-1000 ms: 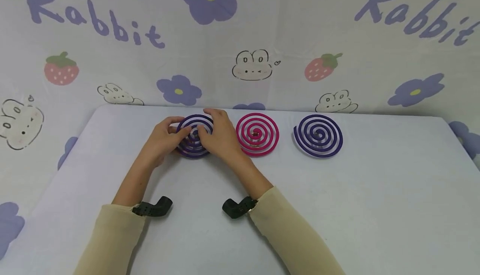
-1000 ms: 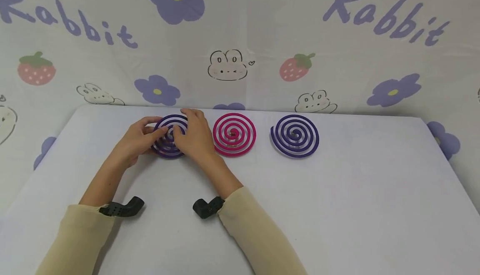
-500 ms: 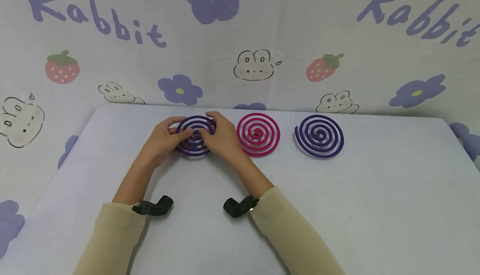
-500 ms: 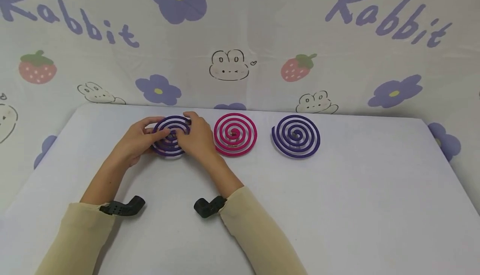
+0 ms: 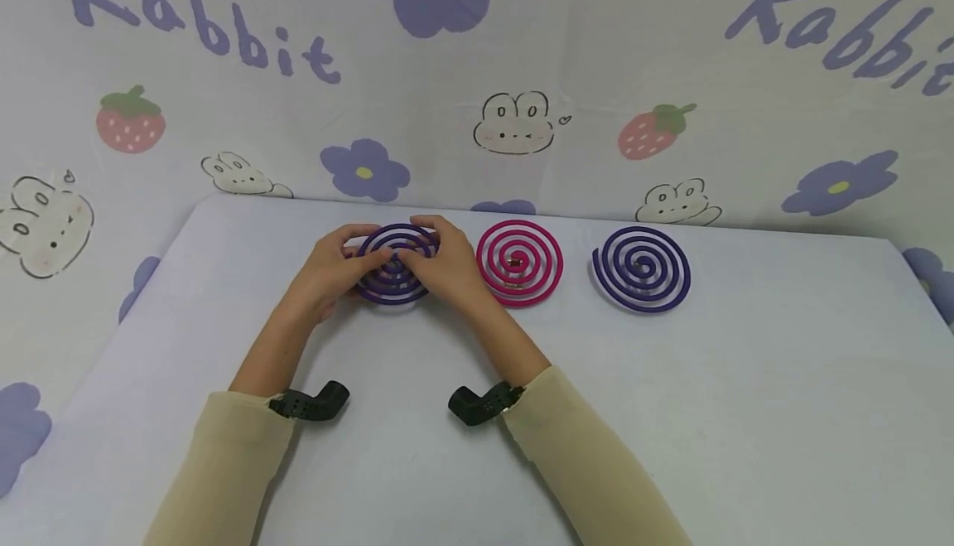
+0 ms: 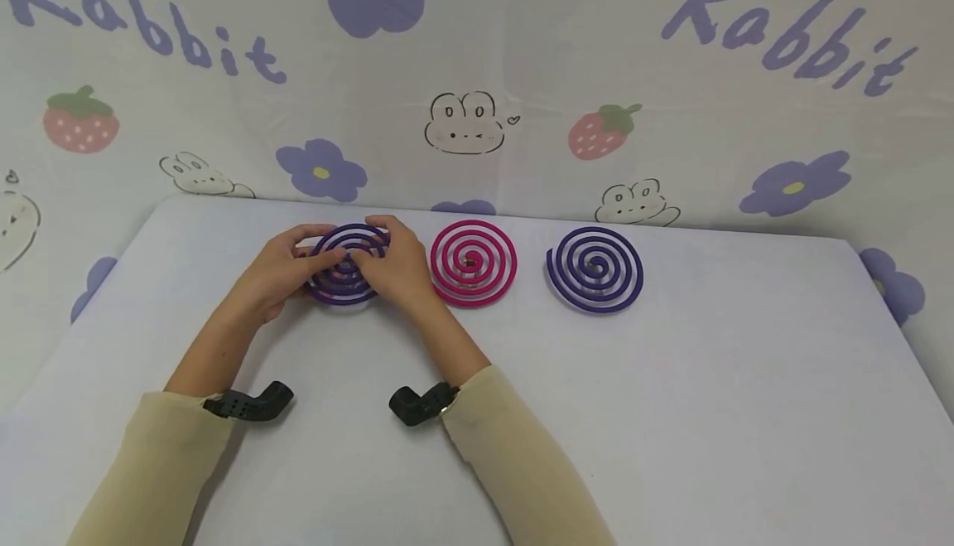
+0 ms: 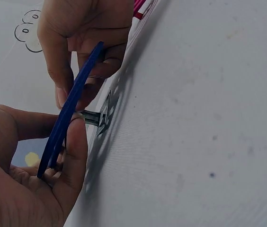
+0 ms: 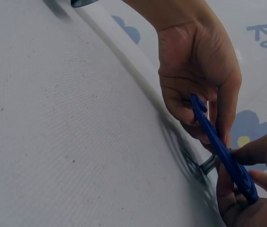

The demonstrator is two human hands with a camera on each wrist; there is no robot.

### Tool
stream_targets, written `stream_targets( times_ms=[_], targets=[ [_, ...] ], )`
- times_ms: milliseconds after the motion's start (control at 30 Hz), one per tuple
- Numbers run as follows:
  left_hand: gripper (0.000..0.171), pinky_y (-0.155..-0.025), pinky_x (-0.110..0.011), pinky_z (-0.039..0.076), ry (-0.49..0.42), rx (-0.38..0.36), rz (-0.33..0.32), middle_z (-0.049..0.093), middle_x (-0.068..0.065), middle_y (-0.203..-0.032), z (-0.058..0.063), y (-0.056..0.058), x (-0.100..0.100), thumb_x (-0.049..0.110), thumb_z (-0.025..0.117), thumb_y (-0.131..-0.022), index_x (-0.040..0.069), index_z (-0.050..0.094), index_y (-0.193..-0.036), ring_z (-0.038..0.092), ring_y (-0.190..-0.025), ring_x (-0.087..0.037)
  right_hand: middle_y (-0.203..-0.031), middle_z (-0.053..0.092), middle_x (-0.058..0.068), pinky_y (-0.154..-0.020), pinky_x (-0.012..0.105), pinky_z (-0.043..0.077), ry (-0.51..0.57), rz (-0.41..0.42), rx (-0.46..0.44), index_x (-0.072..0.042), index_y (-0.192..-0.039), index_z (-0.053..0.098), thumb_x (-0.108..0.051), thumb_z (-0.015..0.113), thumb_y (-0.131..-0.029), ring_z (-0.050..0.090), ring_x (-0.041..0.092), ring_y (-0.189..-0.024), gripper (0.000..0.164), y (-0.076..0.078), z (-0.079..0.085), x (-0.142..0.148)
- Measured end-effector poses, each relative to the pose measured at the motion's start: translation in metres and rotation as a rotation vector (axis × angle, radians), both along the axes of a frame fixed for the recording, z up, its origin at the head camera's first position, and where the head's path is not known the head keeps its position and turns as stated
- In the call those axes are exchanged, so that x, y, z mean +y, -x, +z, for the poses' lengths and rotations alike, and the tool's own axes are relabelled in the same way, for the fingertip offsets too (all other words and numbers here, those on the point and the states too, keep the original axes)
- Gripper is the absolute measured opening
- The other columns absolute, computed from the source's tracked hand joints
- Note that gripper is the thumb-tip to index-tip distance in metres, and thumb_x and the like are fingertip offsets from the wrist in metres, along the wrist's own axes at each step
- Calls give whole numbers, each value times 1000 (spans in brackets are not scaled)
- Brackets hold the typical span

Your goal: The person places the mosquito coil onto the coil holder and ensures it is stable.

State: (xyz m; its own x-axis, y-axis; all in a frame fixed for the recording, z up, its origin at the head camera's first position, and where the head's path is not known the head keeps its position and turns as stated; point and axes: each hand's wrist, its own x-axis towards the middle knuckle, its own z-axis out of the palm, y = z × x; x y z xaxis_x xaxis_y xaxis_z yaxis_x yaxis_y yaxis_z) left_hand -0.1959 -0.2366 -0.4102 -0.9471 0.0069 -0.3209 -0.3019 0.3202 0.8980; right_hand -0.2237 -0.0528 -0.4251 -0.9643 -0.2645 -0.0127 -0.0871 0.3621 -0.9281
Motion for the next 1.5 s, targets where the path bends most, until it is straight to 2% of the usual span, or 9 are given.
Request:
stream_targets(
  times_ms=[167,267,400,700,967,1200,1333,1500],
  targets=[
    [64,-96,-27,58,54,-2,-7,57,-28,-153,0,0,2,26,66,-105,12,40,-162,63,-132,-35,-131,70,21,-112,46,55,3,1,3,-8,-145,61,-14,75,-96,67,34,-123,51,1,0,0],
    [64,-108,-37,55,73,-4,-9,57,-28,-152,1,0,2,25,66,-105,12,40,-162,62,-133,-36,-135,69,21,-114,47,53,-10,2,5,-8,-144,62,-15,73,-97,66,34,-125,49,0,1,0],
    [64,-115,-46,52,68,-13,-11,55,-28,-154,2,-1,1,25,66,-105,12,40,-162,60,-137,-38,-142,67,19,-118,48,50,-24,-2,-2,-8,-144,62,-18,70,-98,64,34,-131,47,-1,2,-2],
    [67,-96,-29,59,60,-25,-32,54,-28,-155,4,-2,1,28,66,-105,10,37,-164,61,-136,-37,-147,64,17,-117,48,51,-62,-10,-33,-9,-145,61,-24,69,-98,62,33,-134,49,-4,7,-3],
    [68,-105,-35,57,54,-37,-29,53,-28,-156,6,-4,2,29,64,-106,8,36,-164,61,-136,-38,-146,64,16,-114,49,54,-70,0,-45,-12,-146,60,-25,68,-99,63,32,-132,50,-6,9,-3],
    [68,-85,-20,58,11,-73,-11,55,-26,-155,7,-2,0,30,65,-105,10,36,-164,64,-130,-32,-145,64,18,-114,48,53,-18,2,-82,-11,-146,60,-21,66,-99,62,33,-131,48,-4,11,-4],
    [69,-80,-19,58,19,-86,-12,54,-24,-155,8,0,0,33,64,-105,12,35,-165,64,-123,-27,-137,66,19,-113,47,55,41,-20,-126,-12,-145,62,-16,66,-101,65,33,-127,45,-3,13,-4],
    [69,-78,-19,59,17,-86,-21,54,-25,-156,9,1,0,31,63,-106,10,35,-165,65,-122,-27,-134,66,18,-112,46,56,53,-24,-157,-13,-145,61,-13,66,-100,65,32,-124,45,-3,13,-3]
  ],
)
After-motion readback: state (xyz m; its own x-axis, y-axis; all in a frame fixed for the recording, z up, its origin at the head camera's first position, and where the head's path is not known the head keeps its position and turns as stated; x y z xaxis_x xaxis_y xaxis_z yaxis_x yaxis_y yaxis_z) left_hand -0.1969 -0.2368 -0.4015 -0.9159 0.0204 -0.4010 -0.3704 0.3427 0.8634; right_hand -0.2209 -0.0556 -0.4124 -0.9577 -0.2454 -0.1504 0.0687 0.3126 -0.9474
